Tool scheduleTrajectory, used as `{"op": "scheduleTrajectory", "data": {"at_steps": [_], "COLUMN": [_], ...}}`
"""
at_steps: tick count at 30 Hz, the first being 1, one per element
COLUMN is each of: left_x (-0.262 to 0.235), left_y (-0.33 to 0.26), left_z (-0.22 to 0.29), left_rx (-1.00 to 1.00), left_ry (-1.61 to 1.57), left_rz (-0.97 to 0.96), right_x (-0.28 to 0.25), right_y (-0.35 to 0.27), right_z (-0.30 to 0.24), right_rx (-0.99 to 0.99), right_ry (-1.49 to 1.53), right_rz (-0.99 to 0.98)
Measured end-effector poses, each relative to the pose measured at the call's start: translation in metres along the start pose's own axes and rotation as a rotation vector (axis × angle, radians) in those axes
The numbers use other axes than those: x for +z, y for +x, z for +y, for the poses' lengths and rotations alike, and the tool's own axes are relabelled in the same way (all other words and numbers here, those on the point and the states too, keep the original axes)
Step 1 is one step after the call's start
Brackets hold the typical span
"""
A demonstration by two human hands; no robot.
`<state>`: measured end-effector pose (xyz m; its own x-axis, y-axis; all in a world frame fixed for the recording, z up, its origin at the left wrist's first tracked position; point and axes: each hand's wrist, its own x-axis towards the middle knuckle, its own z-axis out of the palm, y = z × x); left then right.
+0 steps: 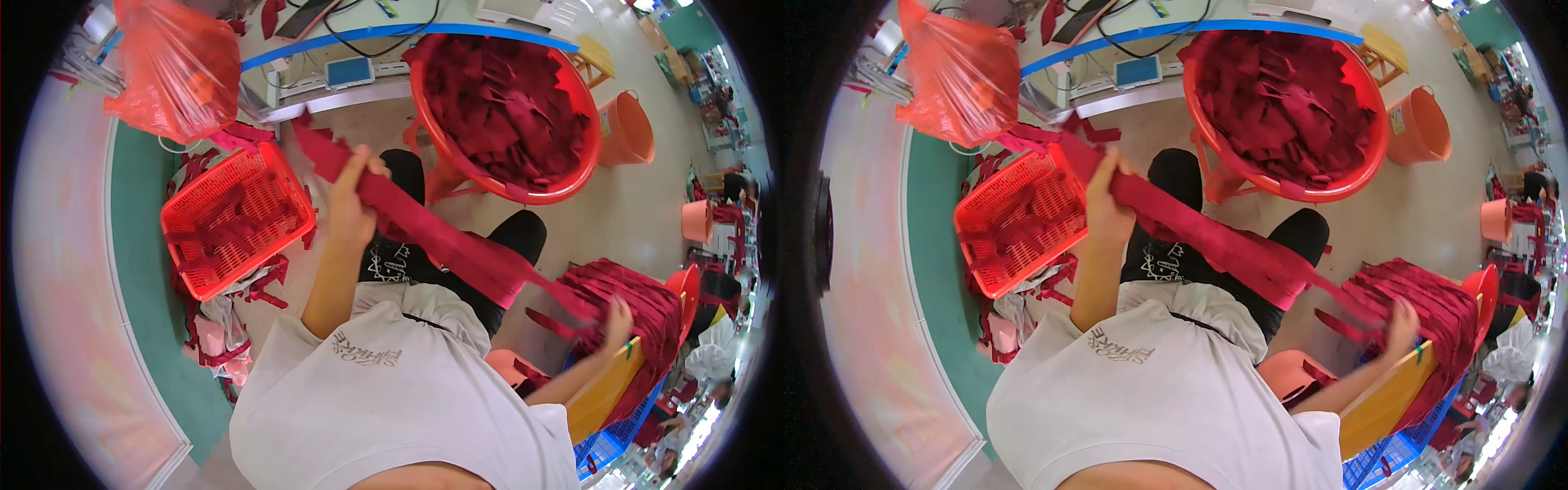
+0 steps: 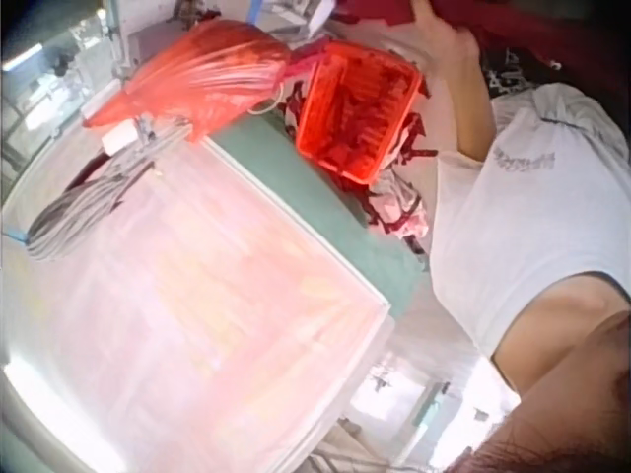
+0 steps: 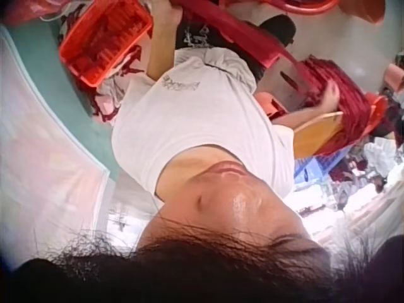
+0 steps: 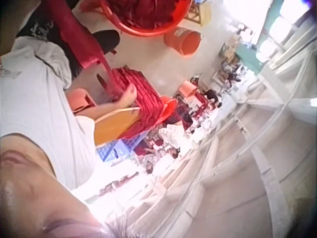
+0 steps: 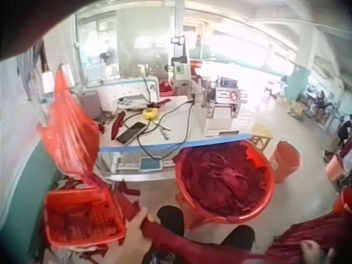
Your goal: Sort, organize, and tie bundles of red fabric strips in a workshop setting.
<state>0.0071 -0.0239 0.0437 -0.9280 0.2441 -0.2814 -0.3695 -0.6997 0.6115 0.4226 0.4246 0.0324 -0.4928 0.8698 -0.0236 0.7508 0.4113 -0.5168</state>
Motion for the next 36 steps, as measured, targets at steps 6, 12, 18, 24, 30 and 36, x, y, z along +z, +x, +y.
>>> {"op": "scheduleTrajectory", "data": {"at_steps": [6, 12, 18, 24, 30, 36], "left_x": [0.038, 0.036, 0.036, 0.038, 0.034, 0.04], "left_y": [-0.033, -0.037, -0.029, -0.033, -0.03, -0.021], "left_z": [-0.052, -0.056, -0.055, -0.053, -0.059, -0.076], "left_rx": [-0.13, -0.12, -0.083, -0.1, -0.138, -0.207], "left_ry": [0.268, 0.329, 0.234, 0.251, 0.188, 0.224], "left_rz": [-0.25, -0.253, -0.109, -0.099, -0.097, -0.052], "right_x": [0.174, 0.18, 0.157, 0.142, 0.123, 0.117], "right_y": [-0.071, -0.086, -0.083, -0.087, -0.079, -0.098], "right_z": [-0.283, -0.308, -0.261, -0.243, -0.229, -0.215], "right_rx": [-0.483, -0.434, -0.116, -0.03, -0.052, 0.209], "right_ry": [0.75, 0.758, 0.792, 0.905, 0.913, 0.747], "right_rz": [-0.984, -0.865, -0.965, -0.869, -0.895, -0.504]}}
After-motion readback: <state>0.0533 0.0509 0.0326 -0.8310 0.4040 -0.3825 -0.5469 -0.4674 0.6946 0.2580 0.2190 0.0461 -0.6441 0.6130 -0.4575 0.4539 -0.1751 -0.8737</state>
